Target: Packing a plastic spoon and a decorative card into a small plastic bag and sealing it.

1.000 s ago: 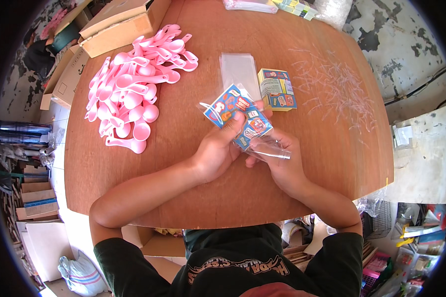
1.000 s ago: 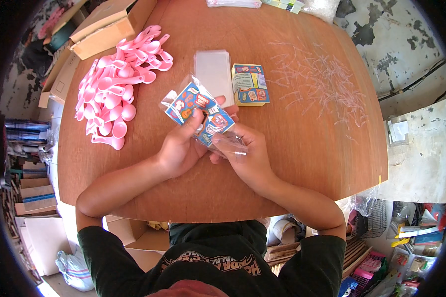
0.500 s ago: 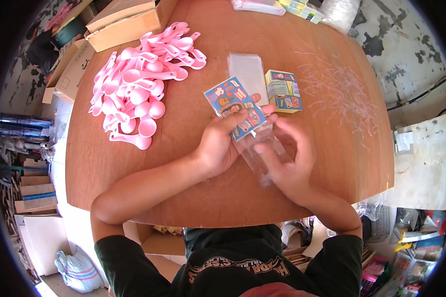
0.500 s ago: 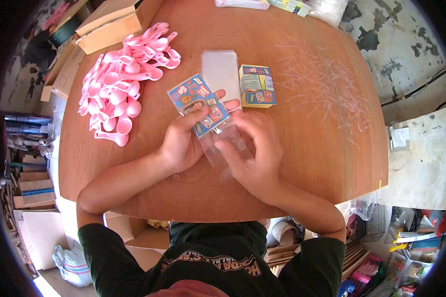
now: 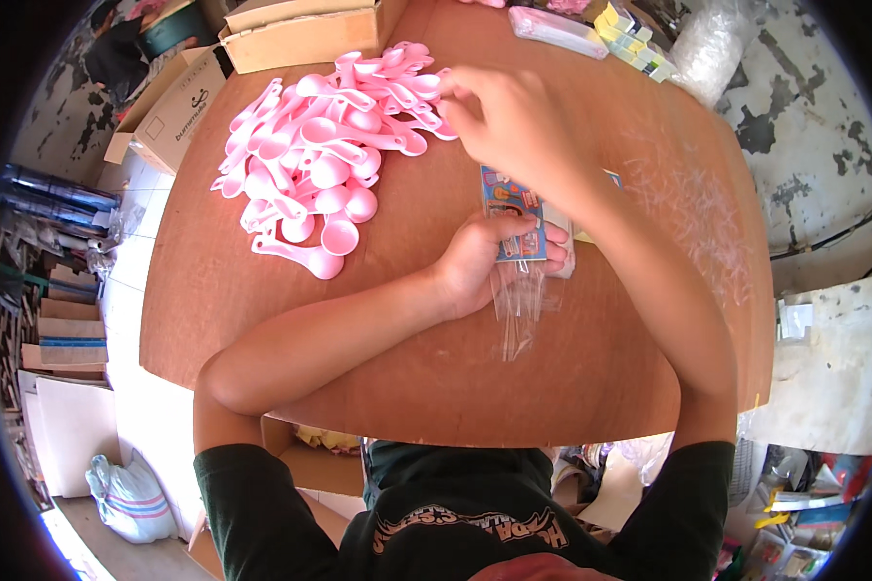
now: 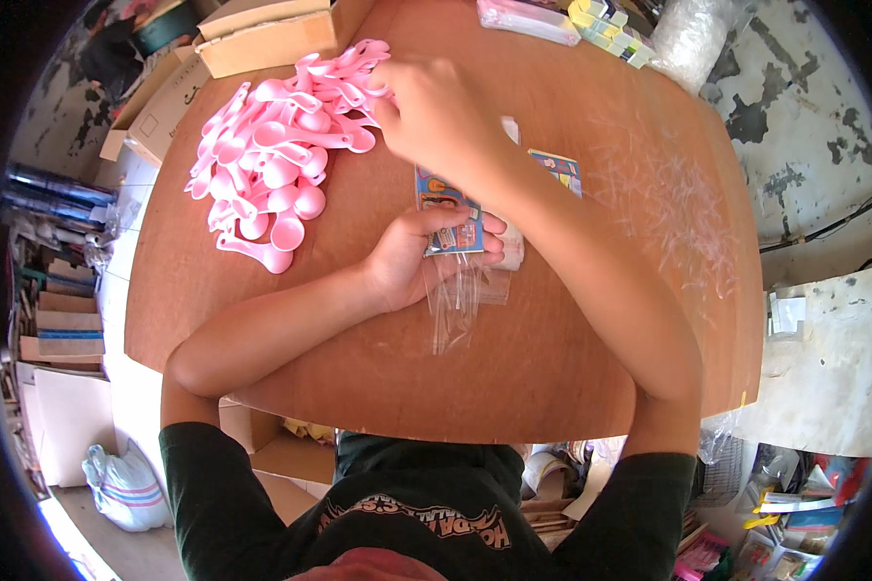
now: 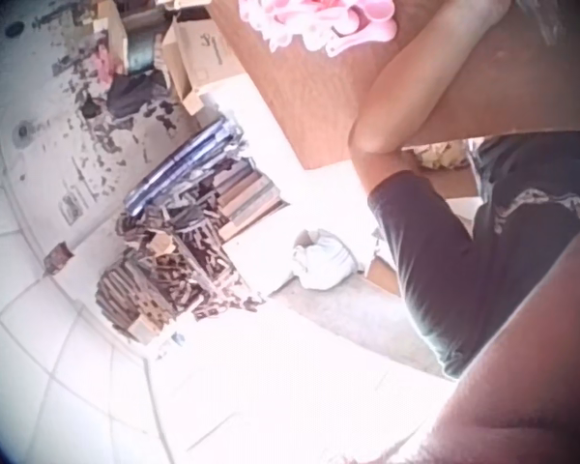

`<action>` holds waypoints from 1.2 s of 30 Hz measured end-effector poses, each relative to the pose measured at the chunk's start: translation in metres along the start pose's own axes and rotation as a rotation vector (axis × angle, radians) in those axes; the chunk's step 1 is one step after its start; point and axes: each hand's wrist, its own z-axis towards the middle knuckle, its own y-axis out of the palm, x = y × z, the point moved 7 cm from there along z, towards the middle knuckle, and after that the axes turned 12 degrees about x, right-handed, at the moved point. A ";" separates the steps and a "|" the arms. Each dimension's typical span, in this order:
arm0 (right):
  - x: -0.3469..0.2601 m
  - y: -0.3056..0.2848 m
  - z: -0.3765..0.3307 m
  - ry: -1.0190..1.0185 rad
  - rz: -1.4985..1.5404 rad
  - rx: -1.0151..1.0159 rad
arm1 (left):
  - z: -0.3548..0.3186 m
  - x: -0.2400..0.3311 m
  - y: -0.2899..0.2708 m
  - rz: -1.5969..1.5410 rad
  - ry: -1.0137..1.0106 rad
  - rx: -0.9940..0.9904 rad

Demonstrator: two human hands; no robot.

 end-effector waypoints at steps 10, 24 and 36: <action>0.065 0.083 0.048 0.013 -0.111 -0.354 | 0.000 0.001 0.005 0.005 0.001 0.012; 0.066 -0.031 0.015 0.576 0.544 -0.375 | 0.002 0.000 0.009 0.027 0.000 -0.018; 0.042 -0.115 -0.030 0.325 -0.380 -0.356 | 0.002 0.000 0.002 0.031 -0.009 0.013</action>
